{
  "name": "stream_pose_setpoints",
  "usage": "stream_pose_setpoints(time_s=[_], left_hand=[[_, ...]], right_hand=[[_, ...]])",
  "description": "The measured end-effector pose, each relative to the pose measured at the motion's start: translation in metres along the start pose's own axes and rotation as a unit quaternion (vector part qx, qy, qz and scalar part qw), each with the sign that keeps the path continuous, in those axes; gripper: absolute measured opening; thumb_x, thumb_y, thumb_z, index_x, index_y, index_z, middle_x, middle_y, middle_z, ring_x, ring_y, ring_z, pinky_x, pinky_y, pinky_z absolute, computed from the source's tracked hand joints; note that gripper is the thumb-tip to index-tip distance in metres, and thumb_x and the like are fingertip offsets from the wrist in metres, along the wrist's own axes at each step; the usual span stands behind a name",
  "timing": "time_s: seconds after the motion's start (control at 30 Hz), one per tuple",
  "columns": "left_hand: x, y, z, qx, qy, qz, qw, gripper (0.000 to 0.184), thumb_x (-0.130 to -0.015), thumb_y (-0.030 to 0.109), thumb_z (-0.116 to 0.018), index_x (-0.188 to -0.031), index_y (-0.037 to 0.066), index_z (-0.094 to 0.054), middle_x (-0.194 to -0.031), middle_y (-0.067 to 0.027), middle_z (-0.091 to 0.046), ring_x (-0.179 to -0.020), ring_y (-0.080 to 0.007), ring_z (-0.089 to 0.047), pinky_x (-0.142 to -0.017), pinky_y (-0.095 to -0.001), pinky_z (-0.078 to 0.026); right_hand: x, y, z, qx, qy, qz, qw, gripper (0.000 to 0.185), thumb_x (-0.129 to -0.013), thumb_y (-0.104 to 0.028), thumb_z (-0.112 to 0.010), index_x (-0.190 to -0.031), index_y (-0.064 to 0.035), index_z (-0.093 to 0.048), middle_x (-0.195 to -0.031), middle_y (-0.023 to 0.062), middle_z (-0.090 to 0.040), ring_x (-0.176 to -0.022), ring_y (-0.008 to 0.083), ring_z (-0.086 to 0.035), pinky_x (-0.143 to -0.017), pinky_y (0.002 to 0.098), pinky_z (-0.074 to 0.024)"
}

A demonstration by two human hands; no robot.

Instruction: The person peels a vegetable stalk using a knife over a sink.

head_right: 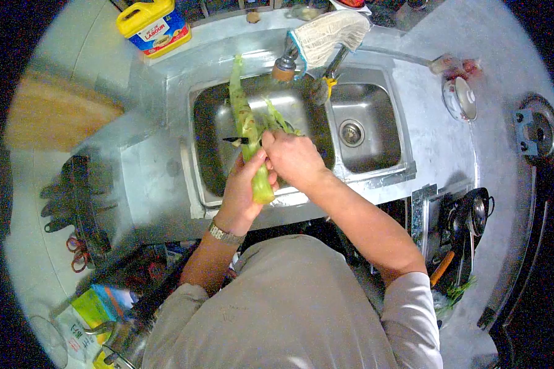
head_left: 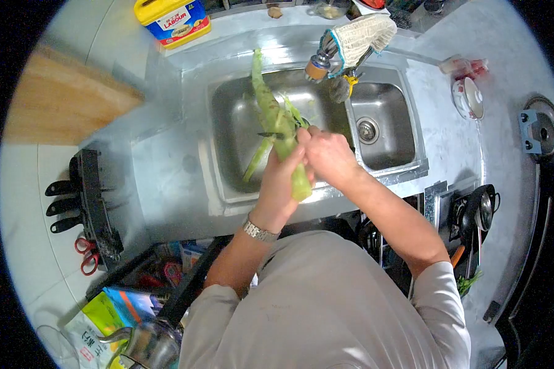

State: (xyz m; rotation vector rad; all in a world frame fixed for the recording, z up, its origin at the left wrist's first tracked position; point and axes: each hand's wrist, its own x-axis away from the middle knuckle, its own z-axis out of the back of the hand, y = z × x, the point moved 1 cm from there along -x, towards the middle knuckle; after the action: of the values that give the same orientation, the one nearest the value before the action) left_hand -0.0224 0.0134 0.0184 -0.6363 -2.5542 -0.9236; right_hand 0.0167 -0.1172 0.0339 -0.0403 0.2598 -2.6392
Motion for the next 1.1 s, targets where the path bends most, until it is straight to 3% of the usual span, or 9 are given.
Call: stream_pose_setpoints(time_s=[0.3, 0.6, 0.7, 0.77, 1.1], left_hand=[[0.013, 0.008, -0.002, -0.004, 0.029, 0.034, 0.999, 0.021, -0.096, 0.024, -0.061, -0.112, 0.016, -0.051, -0.086, -0.0021, -0.056, -0.063, -0.0145, -0.055, -0.053, -0.0293, -0.047], [0.013, 0.01, -0.003, -0.027, 0.042, 0.029, 0.998, 0.021, -0.097, 0.025, -0.061, -0.112, 0.016, -0.05, -0.086, -0.0021, -0.056, -0.064, -0.0141, -0.055, -0.053, -0.0292, -0.047], [0.015, 0.014, -0.003, -0.044, 0.044, 0.016, 0.998, 0.021, -0.097, 0.025, -0.06, -0.113, 0.016, -0.05, -0.087, -0.0019, -0.056, -0.064, -0.0138, -0.054, -0.053, -0.0289, -0.047], [0.013, 0.014, 0.0, -0.033, 0.046, 0.03, 0.998, 0.021, -0.097, 0.025, -0.059, -0.114, 0.017, -0.05, -0.087, -0.0019, -0.056, -0.064, -0.0136, -0.054, -0.053, -0.0288, -0.047], [0.013, 0.012, 0.0, 0.001, 0.02, 0.03, 0.999, 0.022, -0.097, 0.026, -0.06, -0.115, 0.018, -0.05, -0.089, -0.0023, -0.056, -0.065, -0.0138, -0.055, -0.054, -0.0291, -0.047]], right_hand=[[-0.008, 0.026, -0.013, 0.004, 0.054, 0.055, 0.997, 0.013, -0.082, -0.014, -0.059, -0.09, -0.0052, -0.053, -0.081, 0.0117, -0.064, -0.075, 0.0271, -0.07, -0.059, 0.0383, -0.0568], [-0.013, 0.002, -0.002, 0.027, -0.002, -0.011, 1.0, 0.012, -0.081, -0.012, -0.06, -0.089, -0.0043, -0.054, -0.078, 0.013, -0.065, -0.069, 0.03, -0.07, -0.058, 0.0396, -0.0572], [-0.015, 0.003, -0.009, 0.028, 0.014, 0.007, 0.999, 0.014, -0.081, -0.012, -0.061, -0.09, -0.0045, -0.055, -0.078, 0.0135, -0.066, -0.069, 0.0308, -0.07, -0.057, 0.0405, -0.0572], [-0.019, 0.004, -0.012, 0.003, -0.026, -0.03, 0.999, 0.025, -0.077, -0.012, -0.063, -0.098, -0.0013, -0.054, -0.089, 0.0165, -0.065, -0.075, 0.0339, -0.07, -0.063, 0.0408, -0.057], [-0.032, 0.006, -0.017, -0.024, -0.025, -0.017, 0.999, 0.031, -0.072, -0.011, -0.069, -0.097, 0.0001, -0.054, -0.089, 0.0173, -0.065, -0.076, 0.0352, -0.07, -0.064, 0.0422, -0.0566]])
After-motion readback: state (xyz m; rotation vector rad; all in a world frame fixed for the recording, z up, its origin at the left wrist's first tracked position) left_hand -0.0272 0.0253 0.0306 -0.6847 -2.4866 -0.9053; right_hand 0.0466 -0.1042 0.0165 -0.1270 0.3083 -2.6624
